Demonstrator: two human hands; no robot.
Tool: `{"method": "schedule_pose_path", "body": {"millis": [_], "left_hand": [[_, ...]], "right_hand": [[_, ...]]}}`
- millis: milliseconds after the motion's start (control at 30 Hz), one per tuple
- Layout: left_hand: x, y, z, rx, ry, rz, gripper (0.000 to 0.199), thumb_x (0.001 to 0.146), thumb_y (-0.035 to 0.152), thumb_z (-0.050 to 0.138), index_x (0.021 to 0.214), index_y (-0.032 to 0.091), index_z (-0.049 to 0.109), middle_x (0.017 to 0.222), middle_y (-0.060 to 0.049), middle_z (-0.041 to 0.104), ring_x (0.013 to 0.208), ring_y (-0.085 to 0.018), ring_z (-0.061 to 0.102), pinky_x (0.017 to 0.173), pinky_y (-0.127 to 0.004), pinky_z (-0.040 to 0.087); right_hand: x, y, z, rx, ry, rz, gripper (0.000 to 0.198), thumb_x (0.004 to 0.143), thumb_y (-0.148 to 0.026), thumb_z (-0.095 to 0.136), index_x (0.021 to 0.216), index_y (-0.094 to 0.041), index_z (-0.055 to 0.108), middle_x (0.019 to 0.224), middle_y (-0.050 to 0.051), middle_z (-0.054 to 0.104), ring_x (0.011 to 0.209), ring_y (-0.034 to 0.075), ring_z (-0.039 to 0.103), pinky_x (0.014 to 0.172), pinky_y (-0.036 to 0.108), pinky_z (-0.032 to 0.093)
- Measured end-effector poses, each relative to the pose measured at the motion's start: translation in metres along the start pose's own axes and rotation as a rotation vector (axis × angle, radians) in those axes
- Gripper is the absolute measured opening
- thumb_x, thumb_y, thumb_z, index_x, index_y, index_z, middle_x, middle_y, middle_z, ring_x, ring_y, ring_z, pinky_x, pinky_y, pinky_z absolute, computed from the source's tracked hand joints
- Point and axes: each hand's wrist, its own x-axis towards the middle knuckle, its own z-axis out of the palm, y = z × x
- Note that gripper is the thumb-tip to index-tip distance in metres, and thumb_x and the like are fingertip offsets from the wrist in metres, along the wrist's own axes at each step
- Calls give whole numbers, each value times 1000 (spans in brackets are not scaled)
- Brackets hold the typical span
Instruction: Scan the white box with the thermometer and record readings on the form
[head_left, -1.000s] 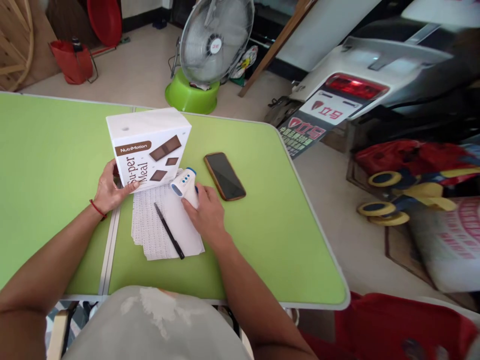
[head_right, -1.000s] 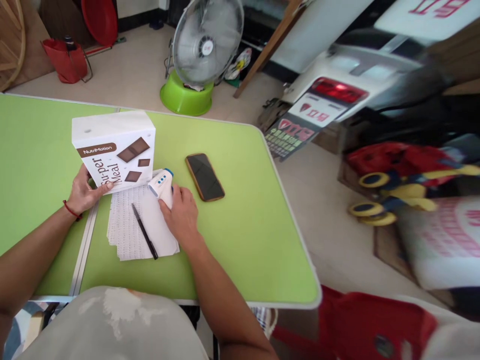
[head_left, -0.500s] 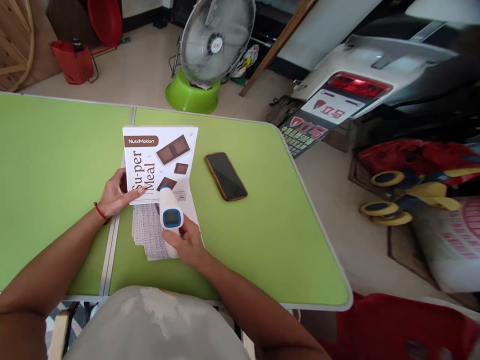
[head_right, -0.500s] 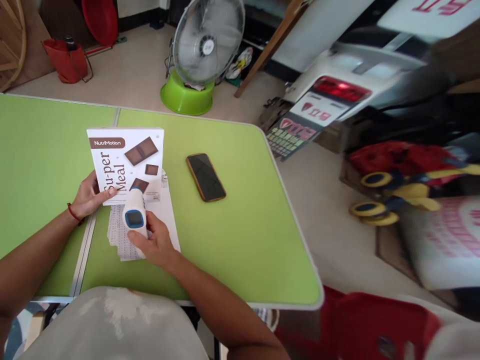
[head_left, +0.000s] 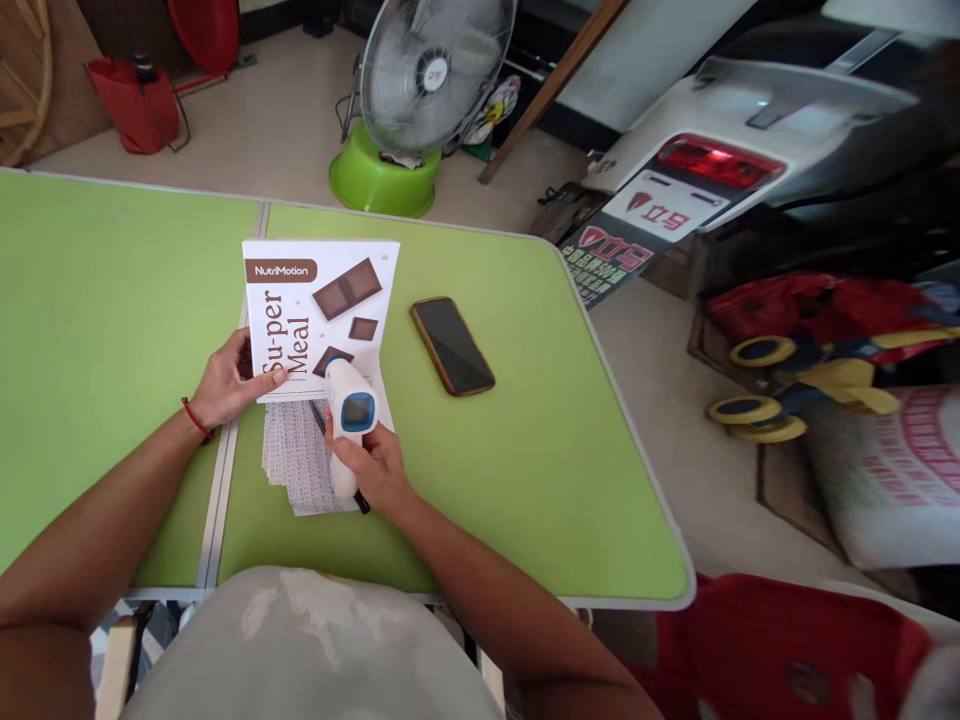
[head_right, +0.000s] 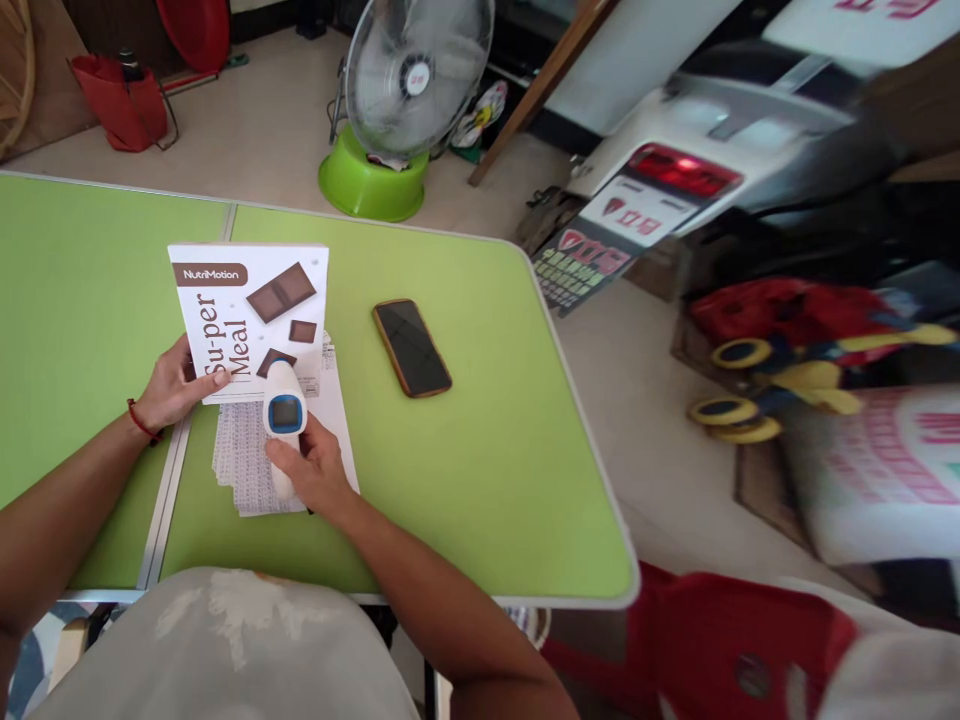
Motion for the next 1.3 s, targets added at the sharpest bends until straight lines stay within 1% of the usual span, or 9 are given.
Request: {"method": "schedule_pose_path", "body": {"millis": [133,233,400,567,700,1033,1167,1300], "left_hand": [[-1,-1,0,-5,-2,25,64,66,51,81,115,16,58,113,-13,68,99,-30,66,84,-45,56],[-1,-1,0,-14,-4,9,64,66,50,81,115,15,58,113,-14,68,99,-30,66,83,-44,56],[-1,2,0,-22,-12,0,62,66,49,81,113,16,58,111,-13,68,95,-29,67,80,-44,57],[0,2,-1,-16,-4,20,61,65,49,82,111,17,58,106,-12,70,91,-28,67,76,-43,58],[0,1,-1,2,-8,18,62,65,51,81,111,17,58,106,-12,70,90,-28,67,74,-42,57],[-1,-1,-2,-4,-7,4,65,64,52,82,113,16,58,109,-12,69,94,-29,67,79,-44,57],[0,-1,-2,-6,-13,3,65,65,52,82,113,16,58,109,-13,69,95,-30,67,80,-45,57],[-1,0,-2,-28,-22,-1,65,65,51,82,114,16,57,113,-14,68,98,-31,67,82,-47,57]], "right_hand": [[-1,0,0,19,12,39,29,68,-45,70,81,-21,64,76,2,64,69,17,57,68,32,50],[-1,0,-1,29,7,51,30,67,-46,71,79,-20,64,74,2,64,68,16,56,67,32,50],[-1,1,-2,3,6,52,31,67,-49,71,79,-21,66,77,3,66,71,18,59,69,34,51],[-1,1,-2,0,3,50,31,67,-47,72,83,-21,67,81,3,68,74,19,61,71,35,53],[-2,3,-3,-11,-7,45,27,69,-45,71,82,-21,67,80,3,68,74,19,61,72,35,52],[-2,5,-4,-34,-10,35,29,70,-47,71,82,-21,67,79,3,68,73,19,61,71,34,53],[-1,6,-4,-44,-18,29,27,71,-45,71,83,-21,68,80,3,68,75,19,61,72,34,53],[-1,3,-3,-37,-14,42,25,69,-43,71,81,-21,67,77,2,67,71,17,59,69,33,51]]}}
